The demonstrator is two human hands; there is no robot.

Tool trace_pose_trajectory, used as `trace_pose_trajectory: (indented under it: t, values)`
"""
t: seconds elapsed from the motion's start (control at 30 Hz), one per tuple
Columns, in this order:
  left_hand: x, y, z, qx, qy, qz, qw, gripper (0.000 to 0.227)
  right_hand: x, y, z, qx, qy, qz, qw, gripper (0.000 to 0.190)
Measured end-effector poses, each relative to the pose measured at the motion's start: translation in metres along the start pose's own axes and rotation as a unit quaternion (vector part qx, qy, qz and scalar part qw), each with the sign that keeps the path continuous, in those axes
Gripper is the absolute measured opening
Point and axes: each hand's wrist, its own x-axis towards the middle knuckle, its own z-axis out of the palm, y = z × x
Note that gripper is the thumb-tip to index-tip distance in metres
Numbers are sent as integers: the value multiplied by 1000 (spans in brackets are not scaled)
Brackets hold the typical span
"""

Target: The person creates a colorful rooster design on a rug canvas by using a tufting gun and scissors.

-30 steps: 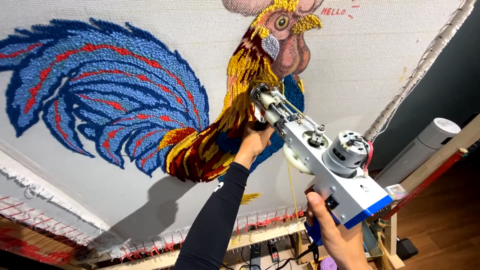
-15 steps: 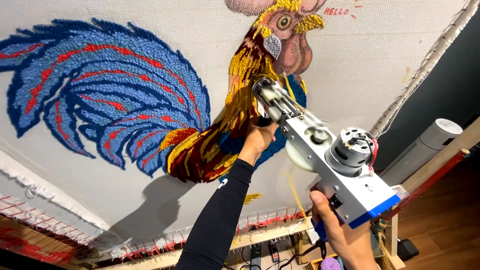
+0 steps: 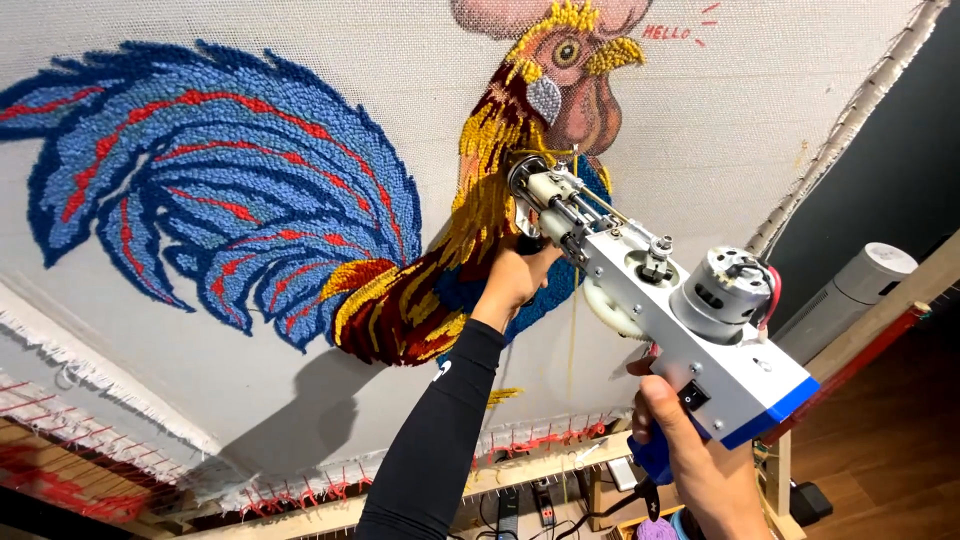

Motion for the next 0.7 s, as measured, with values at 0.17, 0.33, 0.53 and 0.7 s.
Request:
trace_pose_trajectory:
  t: [0.17,0.33,0.53,0.7]
  values:
    - [-5,19,-5,13,-26,-32,999,29,-8,-5,7,-1,20,10,1000,26]
    - [-7,38,-13,101,-65,16,993,28,-13,-13,13,5,15,16,1000,27]
    - [-30,62,-15,-65,-64,-36,995,24,-3,10,-28,102,31,61,992,36]
    - [-61,93,-4,-80,-168,-28,982,38,-1,33,-81,150,6,58,987,51]
